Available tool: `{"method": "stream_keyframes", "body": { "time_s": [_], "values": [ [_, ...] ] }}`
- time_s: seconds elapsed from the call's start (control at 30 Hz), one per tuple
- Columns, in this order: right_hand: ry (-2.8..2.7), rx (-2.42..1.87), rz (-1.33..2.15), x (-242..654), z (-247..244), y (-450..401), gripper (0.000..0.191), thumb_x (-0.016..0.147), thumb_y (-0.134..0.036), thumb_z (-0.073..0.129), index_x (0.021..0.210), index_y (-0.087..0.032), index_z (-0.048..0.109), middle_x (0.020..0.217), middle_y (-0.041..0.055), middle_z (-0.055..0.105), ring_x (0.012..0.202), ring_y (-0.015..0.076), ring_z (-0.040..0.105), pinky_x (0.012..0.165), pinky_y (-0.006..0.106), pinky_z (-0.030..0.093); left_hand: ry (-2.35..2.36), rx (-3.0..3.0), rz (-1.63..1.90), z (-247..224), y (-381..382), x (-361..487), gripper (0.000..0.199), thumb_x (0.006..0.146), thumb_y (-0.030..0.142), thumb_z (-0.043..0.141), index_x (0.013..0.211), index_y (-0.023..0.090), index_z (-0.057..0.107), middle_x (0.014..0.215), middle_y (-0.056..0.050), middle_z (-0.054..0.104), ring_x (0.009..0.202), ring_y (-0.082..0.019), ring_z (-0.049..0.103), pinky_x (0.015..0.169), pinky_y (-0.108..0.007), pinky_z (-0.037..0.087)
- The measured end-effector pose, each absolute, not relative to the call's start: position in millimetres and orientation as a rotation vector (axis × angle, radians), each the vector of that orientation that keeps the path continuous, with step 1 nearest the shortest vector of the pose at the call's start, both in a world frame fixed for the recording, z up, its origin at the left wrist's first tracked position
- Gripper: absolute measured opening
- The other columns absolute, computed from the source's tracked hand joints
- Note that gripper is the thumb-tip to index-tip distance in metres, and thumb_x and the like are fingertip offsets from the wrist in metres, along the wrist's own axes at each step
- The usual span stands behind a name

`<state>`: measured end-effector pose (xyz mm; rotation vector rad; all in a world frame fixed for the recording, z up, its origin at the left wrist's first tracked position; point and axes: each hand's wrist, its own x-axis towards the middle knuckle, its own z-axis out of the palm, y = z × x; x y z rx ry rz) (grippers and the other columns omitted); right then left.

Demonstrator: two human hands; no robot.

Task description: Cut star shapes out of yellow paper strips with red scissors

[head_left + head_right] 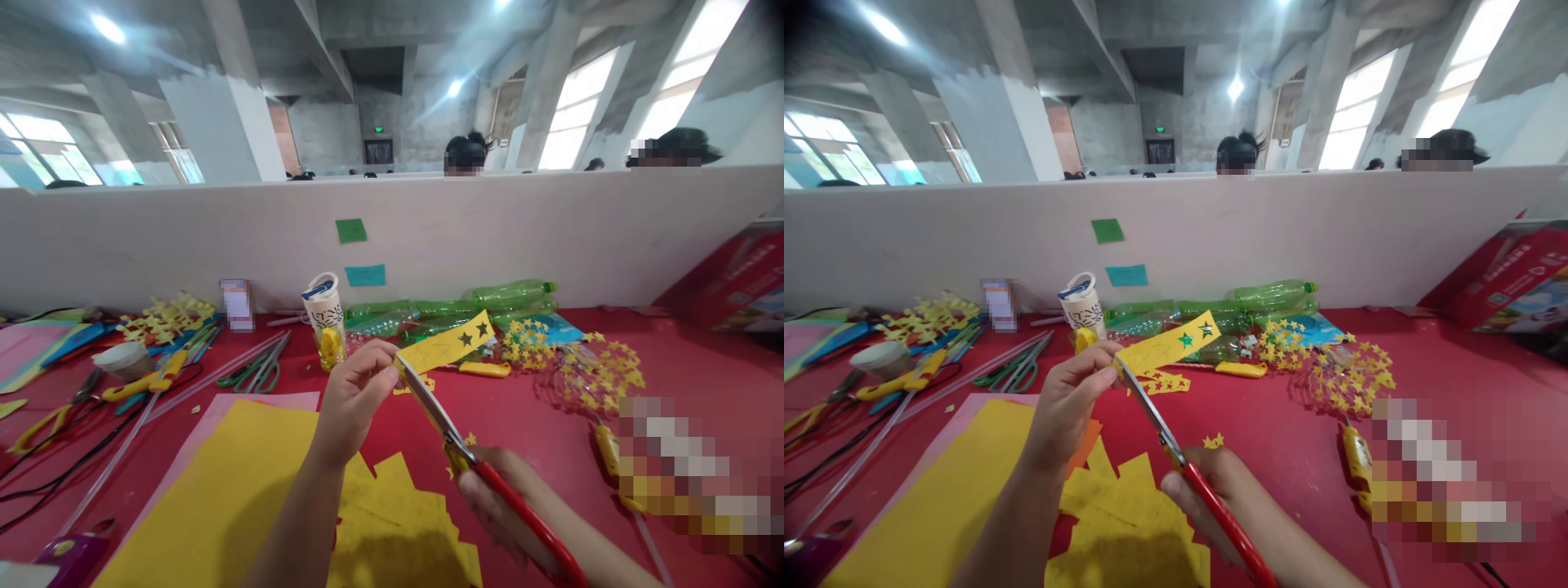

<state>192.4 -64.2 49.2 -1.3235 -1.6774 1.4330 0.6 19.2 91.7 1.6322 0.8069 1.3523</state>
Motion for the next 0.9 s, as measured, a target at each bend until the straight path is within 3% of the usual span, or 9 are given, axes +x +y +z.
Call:
{"method": "stream_keyframes", "body": {
  "time_s": [0.4, 0.67, 0.8, 0.9],
  "values": [
    [-1.678, -1.399, 1.462, 194, 55, -59, 0.045, 0.083, -0.061, 0.048, 0.065, -0.021, 0.038, 0.048, -0.0069, 0.043, 0.033, 0.0048, 0.037, 0.03, 0.014, 0.027, 0.798, 1.642, 1.367, 92, 20, 0, 0.022, 0.084, 0.016, 0.052, 0.064, 0.019, 0.059, 0.081, -0.003, 0.055, 0.088, -0.018, 0.053, 0.076, -0.027, 0.041],
    [-1.663, -1.345, 1.4, 197, 52, -56, 0.039, 0.082, -0.053, 0.051, 0.062, -0.022, 0.038, 0.041, -0.0075, 0.042, 0.03, 0.0063, 0.038, 0.03, 0.017, 0.025, 0.762, 1.588, 1.385, 92, 22, 0, 0.024, 0.083, 0.014, 0.05, 0.06, 0.018, 0.057, 0.076, -0.003, 0.056, 0.077, -0.016, 0.052, 0.071, -0.027, 0.04],
    [-1.475, -1.39, 1.25, 207, 60, -52, 0.029, 0.076, -0.042, 0.061, 0.064, -0.021, 0.044, 0.046, -0.0055, 0.05, 0.039, 0.0107, 0.05, 0.04, 0.02, 0.038, 0.762, 1.44, 1.262, 92, 26, 1, 0.023, 0.08, 0.015, 0.052, 0.056, 0.017, 0.055, 0.072, -0.003, 0.057, 0.072, -0.015, 0.05, 0.065, -0.026, 0.04],
    [-1.445, -1.35, 1.134, 215, 67, -46, 0.025, 0.074, -0.039, 0.065, 0.069, -0.021, 0.048, 0.063, 0.0017, 0.063, 0.063, 0.0195, 0.063, 0.056, 0.027, 0.048, 0.726, 1.328, 1.136, 90, 26, 8, 0.023, 0.077, 0.016, 0.052, 0.054, 0.017, 0.054, 0.068, -0.003, 0.056, 0.068, -0.014, 0.049, 0.064, -0.025, 0.04]
  ]
}}
